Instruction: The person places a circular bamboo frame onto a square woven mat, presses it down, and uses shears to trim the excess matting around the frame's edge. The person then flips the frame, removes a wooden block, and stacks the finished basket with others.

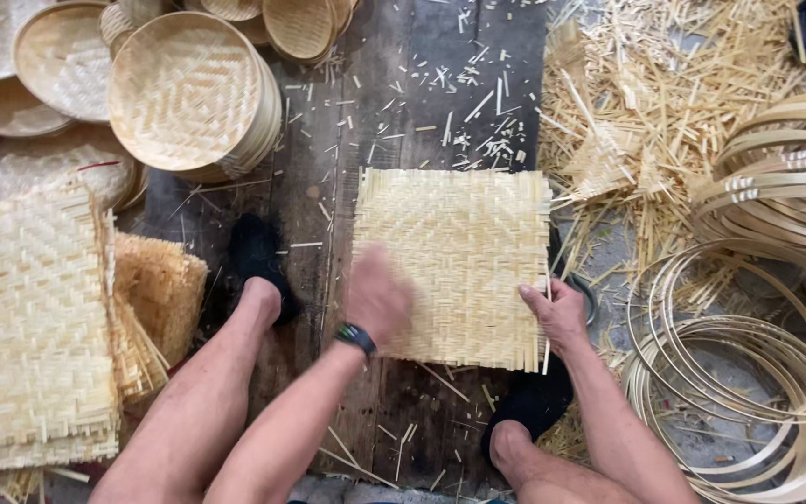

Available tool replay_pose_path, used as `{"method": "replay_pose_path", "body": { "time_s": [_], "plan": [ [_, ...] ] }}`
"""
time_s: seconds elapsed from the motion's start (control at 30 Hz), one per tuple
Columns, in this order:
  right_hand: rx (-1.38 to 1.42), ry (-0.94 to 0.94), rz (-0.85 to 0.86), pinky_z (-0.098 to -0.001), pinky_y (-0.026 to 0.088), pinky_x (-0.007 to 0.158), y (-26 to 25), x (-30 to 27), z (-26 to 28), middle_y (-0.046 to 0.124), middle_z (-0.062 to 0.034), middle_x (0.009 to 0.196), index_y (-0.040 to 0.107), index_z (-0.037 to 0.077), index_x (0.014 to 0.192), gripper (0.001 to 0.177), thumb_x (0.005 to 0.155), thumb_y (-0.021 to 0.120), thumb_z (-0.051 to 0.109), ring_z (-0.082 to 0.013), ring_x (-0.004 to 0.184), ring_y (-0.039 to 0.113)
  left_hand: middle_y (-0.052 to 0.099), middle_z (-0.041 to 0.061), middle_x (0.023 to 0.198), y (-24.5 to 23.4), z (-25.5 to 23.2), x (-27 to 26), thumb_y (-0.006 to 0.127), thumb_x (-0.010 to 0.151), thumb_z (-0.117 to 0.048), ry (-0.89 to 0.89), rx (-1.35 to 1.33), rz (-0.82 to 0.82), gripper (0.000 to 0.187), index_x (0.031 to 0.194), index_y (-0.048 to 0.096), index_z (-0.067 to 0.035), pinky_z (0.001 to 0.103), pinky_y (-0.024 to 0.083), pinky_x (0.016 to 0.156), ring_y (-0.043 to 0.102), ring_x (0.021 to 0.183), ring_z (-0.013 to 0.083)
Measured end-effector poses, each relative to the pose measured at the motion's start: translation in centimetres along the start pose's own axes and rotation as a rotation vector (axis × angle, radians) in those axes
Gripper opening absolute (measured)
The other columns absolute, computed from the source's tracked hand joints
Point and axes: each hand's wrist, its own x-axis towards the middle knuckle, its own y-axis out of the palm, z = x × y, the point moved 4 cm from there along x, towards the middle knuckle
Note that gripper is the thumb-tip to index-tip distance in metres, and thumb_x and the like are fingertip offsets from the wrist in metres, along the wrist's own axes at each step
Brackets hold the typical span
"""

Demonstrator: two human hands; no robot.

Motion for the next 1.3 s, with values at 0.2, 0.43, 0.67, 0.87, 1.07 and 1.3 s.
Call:
{"method": "replay_pose_path", "body": {
  "time_s": [0.2,0.43,0.67,0.87,1.07,1.3],
  "plan": [
    [-0.387,-0.003,-0.150,-0.0369,0.050,0.093,0.6,-2.7,3.8,0.065,-0.0181,0.121,0.058,-0.004,0.133,0.064,0.086,0.087,0.029,-0.0206,0.108,0.061,0.078,0.013,0.090,6.6,12.1,-0.2,0.092,0.070,-0.015,-1.053,-0.867,0.435,0.041,0.099,0.073,0.007,0.033,0.059,0.068,0.070,0.072,0.0145],
    [-1.166,-0.859,0.074,-0.0525,0.026,0.115,9.7,-7.6,12.6,0.045,-0.0193,0.142,0.046,0.013,0.145,0.071,0.087,0.070,0.046,-0.0358,0.136,0.037,0.075,0.007,0.079,5.4,11.6,-0.4,0.092,0.069,-0.018,-0.923,-0.579,0.330,0.032,0.089,0.073,-0.002,0.029,0.057,0.064,0.068,0.067,0.0124],
    [-1.422,-0.850,0.090,-0.0577,0.016,0.117,11.6,-7.6,11.0,0.043,-0.0180,0.147,0.042,0.022,0.148,0.069,0.092,0.053,0.060,-0.0394,0.141,0.030,0.064,0.004,0.075,-2.3,-1.6,-0.6,0.062,0.098,-0.016,-0.675,-0.553,0.181,0.013,0.087,0.056,-0.010,0.031,0.050,0.050,0.061,0.061,0.0165],
    [-1.404,-0.745,0.136,-0.0580,0.015,0.118,11.3,-7.4,9.6,0.040,-0.0183,0.147,0.044,0.020,0.147,0.069,0.090,0.056,0.058,-0.0399,0.141,0.028,0.065,0.015,0.089,-7.6,-14.4,-1.1,0.060,0.081,-0.005,0.102,-0.432,0.163,0.008,0.088,0.056,-0.006,0.042,0.051,0.069,0.061,0.078,0.0316],
    [-1.363,-0.811,0.113,-0.0583,0.014,0.120,11.9,-7.5,10.1,0.038,-0.0186,0.147,0.046,0.019,0.147,0.070,0.089,0.058,0.057,-0.0404,0.142,0.027,0.067,0.006,0.072,-3.2,-1.9,0.1,0.062,0.101,-0.022,-0.850,-0.554,0.289,0.015,0.094,0.060,-0.009,0.035,0.049,0.052,0.059,0.056,0.0205],
    [-1.378,-0.840,0.111,-0.0626,0.017,0.114,12.2,-7.6,10.4,0.038,-0.0175,0.148,0.046,0.023,0.150,0.070,0.090,0.059,0.055,-0.0415,0.138,0.029,0.079,0.008,0.090,3.6,10.3,0.3,0.086,0.074,-0.013,-0.990,-0.754,0.332,0.038,0.109,0.075,-0.002,0.033,0.061,0.073,0.074,0.076,0.0148]
  ]
}}
